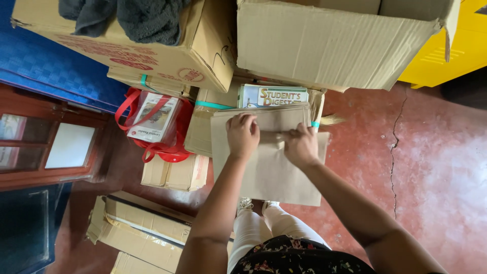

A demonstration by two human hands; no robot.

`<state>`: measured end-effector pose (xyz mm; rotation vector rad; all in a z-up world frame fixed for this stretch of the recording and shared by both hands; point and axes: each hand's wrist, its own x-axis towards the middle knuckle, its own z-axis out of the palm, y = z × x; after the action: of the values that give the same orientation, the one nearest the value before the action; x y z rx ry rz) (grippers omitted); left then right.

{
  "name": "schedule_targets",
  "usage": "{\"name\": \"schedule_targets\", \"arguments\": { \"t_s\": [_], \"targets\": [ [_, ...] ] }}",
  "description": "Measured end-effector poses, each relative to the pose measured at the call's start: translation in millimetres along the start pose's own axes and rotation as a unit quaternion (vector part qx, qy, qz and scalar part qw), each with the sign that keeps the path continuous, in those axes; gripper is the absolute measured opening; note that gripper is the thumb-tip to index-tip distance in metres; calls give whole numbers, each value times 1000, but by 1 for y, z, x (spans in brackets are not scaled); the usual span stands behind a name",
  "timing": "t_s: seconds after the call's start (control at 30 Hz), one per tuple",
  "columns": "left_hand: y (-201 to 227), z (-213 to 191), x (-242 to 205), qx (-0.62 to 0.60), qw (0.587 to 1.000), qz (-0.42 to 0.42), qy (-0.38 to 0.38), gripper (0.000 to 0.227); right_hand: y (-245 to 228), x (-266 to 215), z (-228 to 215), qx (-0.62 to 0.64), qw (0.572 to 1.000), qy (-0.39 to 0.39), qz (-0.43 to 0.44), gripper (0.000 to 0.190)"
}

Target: The person repeatedly folds individual brown paper sheets in half and places them into a cardboard box. The person handles the sheets one at a time, aligning edges before folding, and stacks the folded sheets inside the box.

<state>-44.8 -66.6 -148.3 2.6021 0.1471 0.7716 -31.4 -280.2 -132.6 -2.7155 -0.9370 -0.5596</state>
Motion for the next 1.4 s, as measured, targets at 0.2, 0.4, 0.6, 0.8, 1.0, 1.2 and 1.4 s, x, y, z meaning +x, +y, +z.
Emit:
{"name": "schedule_targets", "arguments": {
  "t_s": [0.2, 0.4, 0.6, 0.8, 1.0, 1.2, 1.4],
  "targets": [
    [33, -48, -18, -96, 995, -41, -1, 43, 37, 13, -17, 27, 998, 7, 50, 22],
    [48, -102, 8, -75, 990, -9, 122, 83, 15, 60, -112, 20, 996, 81, 25, 14],
    [17, -124, 39, -316, 932, -150, 96, 80, -27, 88, -179, 49, 986, 152, 45, 20],
    [-63, -86, 12, -519, 837, -175, 26, 15, -31, 88, -189, 63, 961, 239, 125, 76],
    [-11, -182, 61, -598, 780, -174, -67, 40, -33, 63, -184, 202, 876, 319, 299, 66],
    [-81, -118, 46, -485, 825, -254, -143, 48, -1, 24, -82, 549, 713, 172, 402, 62],
    [-79, -94, 30, -309, 869, -345, -174, 42, 23, -16, -38, 484, 721, 136, 478, 21]
  ]
}}
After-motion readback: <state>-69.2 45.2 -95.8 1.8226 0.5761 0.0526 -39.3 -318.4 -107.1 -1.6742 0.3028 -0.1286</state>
